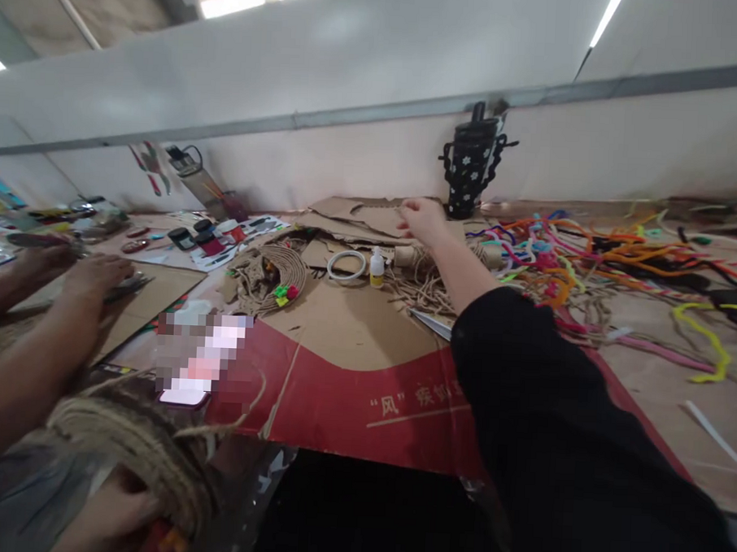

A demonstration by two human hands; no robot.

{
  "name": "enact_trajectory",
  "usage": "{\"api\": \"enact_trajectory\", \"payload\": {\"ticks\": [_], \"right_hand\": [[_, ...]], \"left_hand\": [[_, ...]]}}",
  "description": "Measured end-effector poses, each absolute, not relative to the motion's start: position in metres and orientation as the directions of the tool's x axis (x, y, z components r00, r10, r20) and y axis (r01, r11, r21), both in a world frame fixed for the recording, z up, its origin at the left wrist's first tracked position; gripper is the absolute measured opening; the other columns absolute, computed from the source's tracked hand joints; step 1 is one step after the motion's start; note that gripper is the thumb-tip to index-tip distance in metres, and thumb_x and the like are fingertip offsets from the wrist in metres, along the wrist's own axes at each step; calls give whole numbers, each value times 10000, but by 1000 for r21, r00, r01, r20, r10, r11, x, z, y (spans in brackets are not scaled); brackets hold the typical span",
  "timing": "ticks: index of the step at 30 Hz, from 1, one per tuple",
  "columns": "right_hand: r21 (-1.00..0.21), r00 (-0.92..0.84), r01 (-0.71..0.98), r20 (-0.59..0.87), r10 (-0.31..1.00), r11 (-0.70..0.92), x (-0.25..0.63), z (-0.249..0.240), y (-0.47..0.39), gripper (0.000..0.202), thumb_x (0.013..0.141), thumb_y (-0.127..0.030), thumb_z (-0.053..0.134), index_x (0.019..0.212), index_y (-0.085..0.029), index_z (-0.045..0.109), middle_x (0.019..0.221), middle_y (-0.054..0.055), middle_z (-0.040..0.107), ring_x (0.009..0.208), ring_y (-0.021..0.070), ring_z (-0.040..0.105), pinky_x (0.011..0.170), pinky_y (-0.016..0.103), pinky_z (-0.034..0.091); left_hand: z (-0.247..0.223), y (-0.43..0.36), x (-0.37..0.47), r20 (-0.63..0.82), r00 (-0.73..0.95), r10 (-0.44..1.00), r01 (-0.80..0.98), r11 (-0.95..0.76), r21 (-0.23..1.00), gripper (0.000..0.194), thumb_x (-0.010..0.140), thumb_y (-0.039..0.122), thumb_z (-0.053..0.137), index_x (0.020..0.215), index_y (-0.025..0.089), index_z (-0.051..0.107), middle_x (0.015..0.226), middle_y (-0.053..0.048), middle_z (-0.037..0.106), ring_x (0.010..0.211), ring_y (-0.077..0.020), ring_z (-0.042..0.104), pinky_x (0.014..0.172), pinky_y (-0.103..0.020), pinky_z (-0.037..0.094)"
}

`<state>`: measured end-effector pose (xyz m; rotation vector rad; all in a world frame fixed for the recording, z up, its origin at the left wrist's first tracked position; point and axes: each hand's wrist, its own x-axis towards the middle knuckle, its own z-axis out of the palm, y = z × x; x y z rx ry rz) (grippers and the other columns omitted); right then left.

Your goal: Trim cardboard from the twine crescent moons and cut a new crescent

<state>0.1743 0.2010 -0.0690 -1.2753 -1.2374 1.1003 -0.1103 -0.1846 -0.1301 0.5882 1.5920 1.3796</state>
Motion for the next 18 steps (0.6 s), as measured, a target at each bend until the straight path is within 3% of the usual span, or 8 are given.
{"api": "enact_trajectory", "payload": {"ticks": [3,5,7,10,14,18], "right_hand": [[-975,-52,101,194,980,198,191,-46,157,88,942,-134,584,985,-176,648,909,19,690,638,65,643,492,176,442],[-951,-211,136,245,946,276,202,-40,114,55,928,-195,603,945,-187,655,855,29,709,642,96,659,505,204,461],[-909,-413,202,259,873,366,211,-44,70,166,921,-323,617,822,-197,661,724,23,690,619,119,641,532,236,474],[-844,-619,311,169,767,437,219,-67,18,269,896,-447,607,781,-214,674,655,17,676,600,146,610,568,282,477],[-861,-611,324,127,781,393,215,-102,-11,341,814,-521,648,888,-188,666,812,51,705,705,179,625,623,306,483],[-920,-533,276,93,841,277,209,-118,-17,304,817,-493,608,801,-190,589,720,10,582,650,152,545,597,298,462]], "left_hand": [[-146,-155,-75,-345,-422,838,-267,249,931,445,334,252,969,680,142,713,670,-29,746,650,-224,683,630,-307,580],[-144,-134,-51,-355,-347,868,-339,237,910,413,387,270,931,732,134,750,722,-65,773,694,-247,712,683,-331,597],[-139,-115,-27,-321,-310,895,-394,186,900,423,429,210,905,823,150,763,802,-60,789,782,-241,734,778,-338,602],[-138,-90,5,-216,-267,939,-459,72,885,447,506,250,895,924,173,758,898,-50,790,938,-233,732,924,-351,571],[-149,-72,37,-162,-230,960,-506,24,862,508,539,284,911,1012,193,749,914,-35,790,989,-238,728,976,-370,544],[-160,-69,57,-102,-242,965,-508,-37,860,403,573,286,895,939,178,765,934,-38,793,1008,-227,723,1001,-364,530]]}}
